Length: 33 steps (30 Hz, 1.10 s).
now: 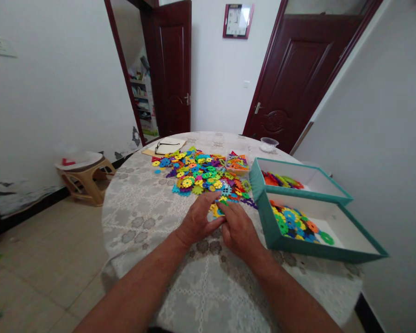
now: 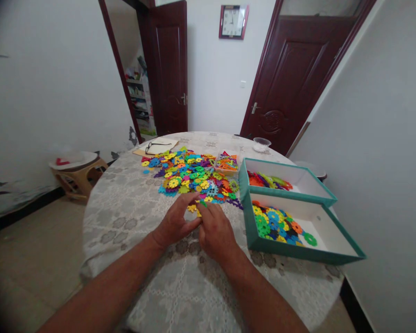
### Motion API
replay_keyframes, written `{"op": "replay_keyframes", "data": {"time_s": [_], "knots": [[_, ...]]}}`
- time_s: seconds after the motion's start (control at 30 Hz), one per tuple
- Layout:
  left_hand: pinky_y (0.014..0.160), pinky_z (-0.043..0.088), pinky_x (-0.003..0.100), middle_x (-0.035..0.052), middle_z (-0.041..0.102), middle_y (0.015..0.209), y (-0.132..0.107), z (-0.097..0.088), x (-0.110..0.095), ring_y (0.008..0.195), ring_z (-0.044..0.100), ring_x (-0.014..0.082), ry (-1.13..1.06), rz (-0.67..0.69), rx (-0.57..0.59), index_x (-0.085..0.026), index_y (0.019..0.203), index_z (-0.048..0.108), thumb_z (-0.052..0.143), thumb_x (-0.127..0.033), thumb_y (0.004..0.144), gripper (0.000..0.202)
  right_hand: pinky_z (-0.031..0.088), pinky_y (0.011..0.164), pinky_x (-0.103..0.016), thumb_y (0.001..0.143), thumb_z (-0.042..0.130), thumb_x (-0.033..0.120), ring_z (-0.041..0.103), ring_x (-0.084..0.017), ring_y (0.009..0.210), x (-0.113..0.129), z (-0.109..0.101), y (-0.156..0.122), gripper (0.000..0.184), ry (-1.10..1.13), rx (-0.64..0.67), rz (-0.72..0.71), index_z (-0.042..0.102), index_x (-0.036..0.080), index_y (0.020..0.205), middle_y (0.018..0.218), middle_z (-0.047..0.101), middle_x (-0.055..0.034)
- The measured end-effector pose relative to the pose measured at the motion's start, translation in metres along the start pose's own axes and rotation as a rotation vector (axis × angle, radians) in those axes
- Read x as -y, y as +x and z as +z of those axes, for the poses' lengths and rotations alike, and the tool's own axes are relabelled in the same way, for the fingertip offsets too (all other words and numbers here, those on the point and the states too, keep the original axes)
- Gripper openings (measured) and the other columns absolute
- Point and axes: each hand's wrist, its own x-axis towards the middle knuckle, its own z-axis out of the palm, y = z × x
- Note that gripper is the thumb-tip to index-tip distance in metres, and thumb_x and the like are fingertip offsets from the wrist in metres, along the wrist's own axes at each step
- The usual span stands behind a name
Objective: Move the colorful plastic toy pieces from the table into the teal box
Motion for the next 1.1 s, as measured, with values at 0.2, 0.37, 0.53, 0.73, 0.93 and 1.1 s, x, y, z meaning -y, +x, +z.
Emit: {"op": "replay_keyframes", "data": {"time_s": [0.2, 0.37, 0.53, 0.73, 0.93, 1.1], "knots": [[0.116, 0.044, 0.048, 0.0142, 0.061, 0.132, 0.004, -0.004, 0.031, 0.128, 0.054, 0.0296, 0.226, -0.088, 0.025, -0.021, 0.137, 0.057, 0.057, -0.024, 0.095, 0.043, 0.046, 0.107, -0.058, 0.089, 0.052, 0.015, 0.058, -0.034, 0.119, -0.041, -0.049, 0.004, 0.048, -0.291, -0.404, 0.127, 0.063, 0.017, 0.135, 0.123, 0.064, -0.0170], [0.110, 0.047, 0.046, 0.0134, 0.063, 0.127, 0.000, 0.008, 0.051, 0.120, 0.056, 0.0293, 0.299, -0.140, 0.240, -0.021, 0.130, 0.063, 0.059, -0.014, 0.085, 0.045, 0.040, 0.109, -0.064, 0.089, 0.058, 0.020, 0.053, -0.039, 0.129, -0.073, -0.077, 0.005, 0.039, -0.451, -0.558, 0.225, 0.065, 0.014, 0.127, 0.134, 0.060, -0.0223], [0.108, 0.045, 0.047, 0.0129, 0.065, 0.124, 0.000, 0.012, 0.047, 0.119, 0.056, 0.0299, 0.347, -0.131, 0.294, -0.022, 0.126, 0.064, 0.060, -0.020, 0.089, 0.038, 0.042, 0.112, -0.061, 0.093, 0.054, 0.016, 0.053, -0.034, 0.132, -0.046, -0.065, 0.009, 0.032, -0.302, -0.479, 0.122, 0.065, 0.020, 0.123, 0.134, 0.062, -0.0165], [0.099, 0.047, 0.044, 0.0114, 0.066, 0.113, 0.002, 0.012, 0.040, 0.109, 0.058, 0.0282, 0.372, -0.102, 0.335, -0.024, 0.116, 0.067, 0.059, -0.025, 0.092, 0.025, 0.049, 0.107, -0.049, 0.092, 0.054, 0.009, 0.058, -0.029, 0.124, -0.019, -0.016, -0.001, 0.042, -0.081, 0.062, 0.021, 0.062, 0.020, 0.131, 0.132, 0.065, -0.0145], [0.096, 0.049, 0.041, 0.0112, 0.070, 0.106, 0.004, 0.009, 0.042, 0.104, 0.062, 0.0265, 0.380, -0.153, 0.301, -0.020, 0.118, 0.067, 0.048, -0.020, 0.097, 0.028, 0.047, 0.102, -0.042, 0.092, 0.064, 0.020, 0.059, -0.028, 0.115, -0.032, 0.009, -0.006, 0.026, -0.120, 0.360, 0.163, 0.066, 0.019, 0.118, 0.118, 0.068, -0.0132], [0.094, 0.050, 0.038, 0.0123, 0.072, 0.108, 0.004, 0.006, 0.043, 0.102, 0.064, 0.0255, 0.342, -0.248, 0.198, -0.018, 0.117, 0.067, 0.048, -0.019, 0.096, 0.028, 0.043, 0.098, -0.033, 0.097, 0.059, 0.023, 0.059, -0.024, 0.111, -0.036, 0.009, -0.001, 0.016, -0.148, 0.414, 0.220, 0.068, 0.018, 0.109, 0.113, 0.066, -0.0124]]}}
